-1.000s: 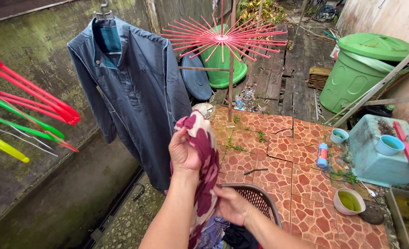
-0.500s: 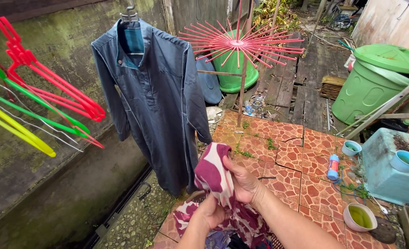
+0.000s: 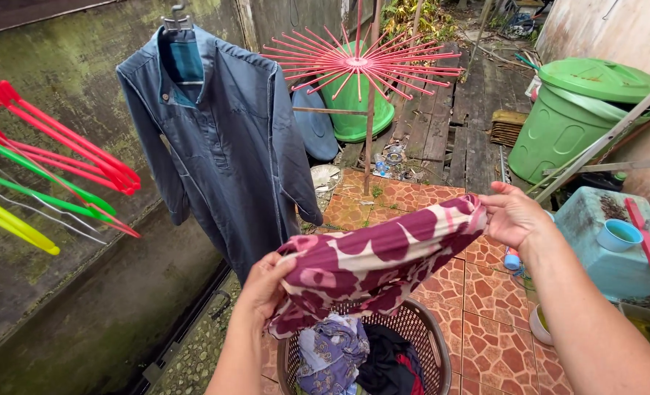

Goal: Hanging wet clothes onto plastic hangers and placing them on an outdoor drying rack.

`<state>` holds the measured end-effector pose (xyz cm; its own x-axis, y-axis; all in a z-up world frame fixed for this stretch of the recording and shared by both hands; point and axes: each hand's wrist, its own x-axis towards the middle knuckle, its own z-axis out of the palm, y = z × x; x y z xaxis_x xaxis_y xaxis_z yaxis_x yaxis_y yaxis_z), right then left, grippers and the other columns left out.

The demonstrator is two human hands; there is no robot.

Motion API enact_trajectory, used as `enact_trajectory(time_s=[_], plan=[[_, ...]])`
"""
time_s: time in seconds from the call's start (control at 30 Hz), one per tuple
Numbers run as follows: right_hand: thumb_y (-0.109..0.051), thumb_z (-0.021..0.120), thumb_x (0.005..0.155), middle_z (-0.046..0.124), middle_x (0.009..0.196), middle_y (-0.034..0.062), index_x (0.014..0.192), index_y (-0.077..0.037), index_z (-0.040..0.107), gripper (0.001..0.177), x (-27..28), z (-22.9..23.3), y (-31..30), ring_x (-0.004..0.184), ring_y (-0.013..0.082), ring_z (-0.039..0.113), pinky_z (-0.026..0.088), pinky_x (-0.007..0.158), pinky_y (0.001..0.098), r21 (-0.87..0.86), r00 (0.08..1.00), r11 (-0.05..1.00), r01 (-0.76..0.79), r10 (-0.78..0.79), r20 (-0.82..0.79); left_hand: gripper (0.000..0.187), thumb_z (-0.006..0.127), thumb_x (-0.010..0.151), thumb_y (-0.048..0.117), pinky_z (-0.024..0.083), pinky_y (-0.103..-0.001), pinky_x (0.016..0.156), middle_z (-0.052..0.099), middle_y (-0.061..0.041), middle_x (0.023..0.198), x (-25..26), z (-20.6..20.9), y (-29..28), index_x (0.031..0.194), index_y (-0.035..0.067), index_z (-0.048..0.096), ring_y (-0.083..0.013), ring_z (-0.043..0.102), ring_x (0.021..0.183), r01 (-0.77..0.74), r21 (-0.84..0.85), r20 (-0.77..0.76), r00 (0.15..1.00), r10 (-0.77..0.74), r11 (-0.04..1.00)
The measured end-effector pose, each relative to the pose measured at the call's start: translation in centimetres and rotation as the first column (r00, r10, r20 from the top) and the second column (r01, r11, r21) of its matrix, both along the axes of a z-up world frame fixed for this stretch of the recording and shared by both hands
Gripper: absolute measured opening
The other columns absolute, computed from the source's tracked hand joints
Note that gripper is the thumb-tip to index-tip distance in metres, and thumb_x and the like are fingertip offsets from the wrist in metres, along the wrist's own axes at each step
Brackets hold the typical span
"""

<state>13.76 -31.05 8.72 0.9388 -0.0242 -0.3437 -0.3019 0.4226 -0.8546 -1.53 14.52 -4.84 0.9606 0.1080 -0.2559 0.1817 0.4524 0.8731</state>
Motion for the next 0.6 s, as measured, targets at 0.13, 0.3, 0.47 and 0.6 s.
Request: enact_trajectory(time_s=[0.13, 0.3, 0.47, 0.6], plan=[[0.008, 0.065, 0.083, 0.065, 0.115, 0.0193, 0.127, -0.016, 0.044, 0.054, 0.4, -1.3, -0.5, 0.097, 0.0272, 0.069, 0.059, 0.088, 0.0489, -0.057, 0.991, 0.993, -0.104, 0.108, 0.081, 0.026, 0.078, 0.099, 0.018, 0.056, -0.044, 0.083, 0.068, -0.011, 0.099, 1.9, 0.1, 0.3, 0.091, 0.014, 0.054, -0.0218, 0.066, 0.087, -0.006, -0.081, 0.197, 0.98, 0.022, 0.997], [0.008, 0.071, 0.075, 0.053, 0.144, 0.0224, 0.154, -0.027, 0.034, 0.094, -2.9, 1.2, 2.2, 0.107, 0.0237, 0.069, 0.062, 0.089, 0.0469, -0.345, 0.877, 0.902, -0.259, 0.369, 0.307, 0.018, 0.061, 0.096, 0.029, 0.063, -0.045, 0.08, 0.07, -0.007, 0.099, -0.5, 4.0, -2.1, 0.099, 0.015, 0.051, -0.0217, 0.072, 0.089, 0.025, -0.316, 0.162, 0.986, 0.028, 0.948], [0.007, 0.07, 0.075, 0.033, 0.16, 0.0121, 0.161, -0.043, 0.009, 0.117, -5.3, 1.2, 4.0, 0.102, 0.021, 0.071, 0.062, 0.07, 0.042, -0.428, 0.836, 0.896, -0.118, 0.322, 0.444, 0.02, 0.064, 0.091, 0.014, 0.062, -0.043, 0.08, 0.073, -0.009, 0.102, -1.7, 9.5, -1.6, 0.106, 0.018, 0.051, -0.0224, 0.073, 0.092, 0.02, -0.15, 0.123, 0.992, -0.002, 0.989], [0.013, 0.069, 0.077, 0.047, 0.133, 0.0167, 0.163, -0.045, 0.006, 0.121, -4.1, 0.3, 2.7, 0.085, 0.0206, 0.07, 0.06, 0.06, 0.0338, -0.158, 0.804, 0.987, 0.041, 0.061, 0.592, 0.03, 0.068, 0.084, 0.003, 0.061, -0.043, 0.075, 0.073, -0.005, 0.097, -1.9, 11.9, 2.2, 0.102, 0.018, 0.051, -0.0197, 0.071, 0.087, -0.111, -0.155, 0.19, 0.972, 0.14, 0.982]])
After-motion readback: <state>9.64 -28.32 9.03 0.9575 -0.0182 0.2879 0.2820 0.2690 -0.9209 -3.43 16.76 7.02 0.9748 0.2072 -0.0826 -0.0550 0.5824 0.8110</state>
